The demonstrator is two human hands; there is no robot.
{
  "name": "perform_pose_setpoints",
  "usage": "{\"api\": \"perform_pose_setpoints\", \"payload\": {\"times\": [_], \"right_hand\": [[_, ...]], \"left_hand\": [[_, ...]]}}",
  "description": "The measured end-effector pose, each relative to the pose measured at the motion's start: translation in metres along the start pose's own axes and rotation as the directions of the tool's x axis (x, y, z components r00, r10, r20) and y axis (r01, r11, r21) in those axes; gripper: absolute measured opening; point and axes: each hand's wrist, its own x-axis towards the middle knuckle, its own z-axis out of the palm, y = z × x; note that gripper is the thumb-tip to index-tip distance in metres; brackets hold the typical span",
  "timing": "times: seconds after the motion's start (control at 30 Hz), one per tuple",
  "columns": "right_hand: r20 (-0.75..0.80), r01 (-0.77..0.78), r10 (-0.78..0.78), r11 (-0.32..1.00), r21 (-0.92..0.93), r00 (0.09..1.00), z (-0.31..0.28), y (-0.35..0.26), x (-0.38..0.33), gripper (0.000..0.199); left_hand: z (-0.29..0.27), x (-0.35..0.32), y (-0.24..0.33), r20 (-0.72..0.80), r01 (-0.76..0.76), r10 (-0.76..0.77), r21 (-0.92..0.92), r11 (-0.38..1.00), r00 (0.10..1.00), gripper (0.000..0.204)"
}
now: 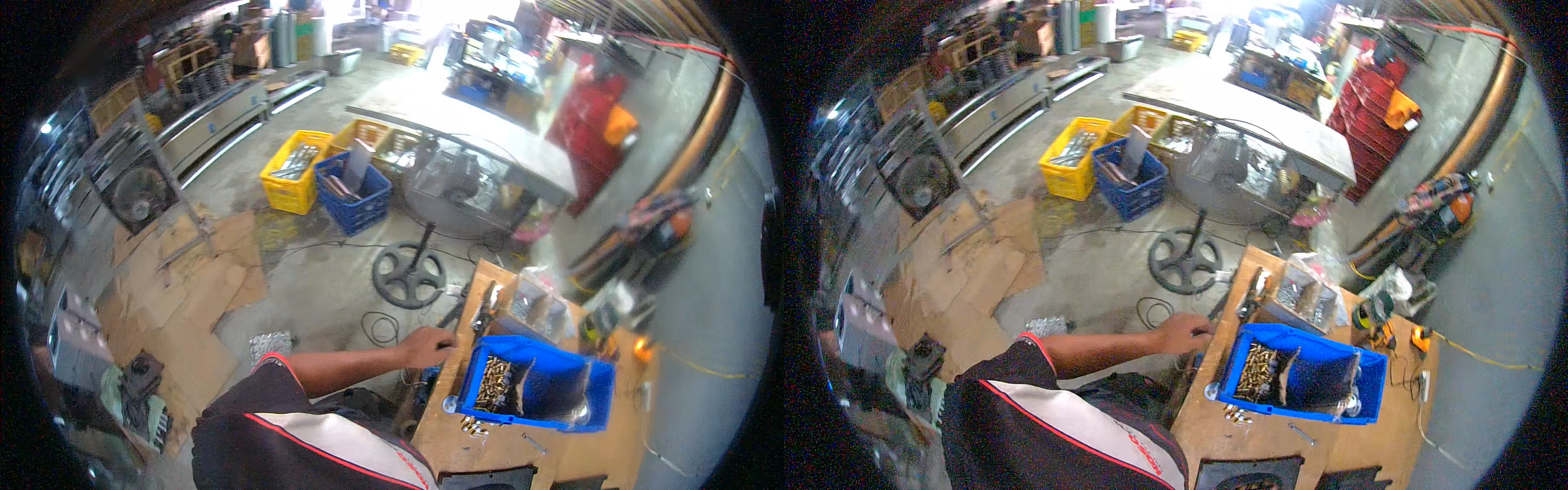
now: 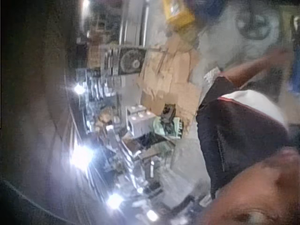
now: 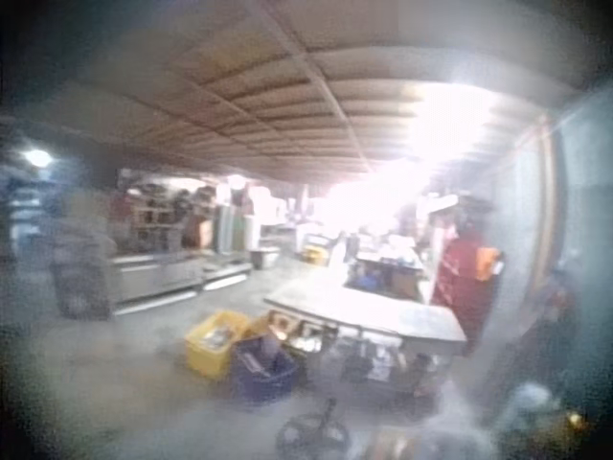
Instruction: The person unpacks small parts from a plastic bag and places them into a blue bin. They then pick up a black fan housing, insert a circular component, and apply white tape around the edge. The person repeats similar steps with another fan housing, handling screws and small parts throughout.
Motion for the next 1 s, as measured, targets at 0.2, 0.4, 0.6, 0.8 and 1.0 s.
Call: {"api": "perform_pose_setpoints", "payload": {"times": [0.2,0.4,0.6,0.8,1.0], "right_hand": [[0.083,0.104,-0.108,0.993,0.059,0.991,0.018,-0.041,0.044,0.041],[0.072,0.137,-0.14,0.989,0.054,0.988,0.01,-0.046,0.043,0.041],[0.088,0.158,-0.162,0.986,0.047,0.983,0.015,-0.056,0.035,0.041],[0.074,0.202,-0.203,0.979,0.017,0.976,-0.002,-0.065,0.022,0.041],[0.047,0.197,-0.199,0.979,0.059,0.979,-0.031,-0.047,0.003,0.04]], "left_hand": [[0.001,-0.21,-0.15,0.096,0.349,-0.425,0.424,0.835,0.9,0.034],[-0.02,-0.38,-0.224,0.108,0.701,-0.874,0.554,0.449,0.474,0.04],[-0.011,-0.453,-0.238,0.142,0.699,-0.879,0.554,0.452,0.455,0.042],[0.016,-0.454,-0.218,0.056,0.792,-0.799,0.102,0.602,0.599,0.039],[0.016,-0.534,-0.222,0.119,0.746,-0.79,0.27,0.609,0.601,0.041]]}}
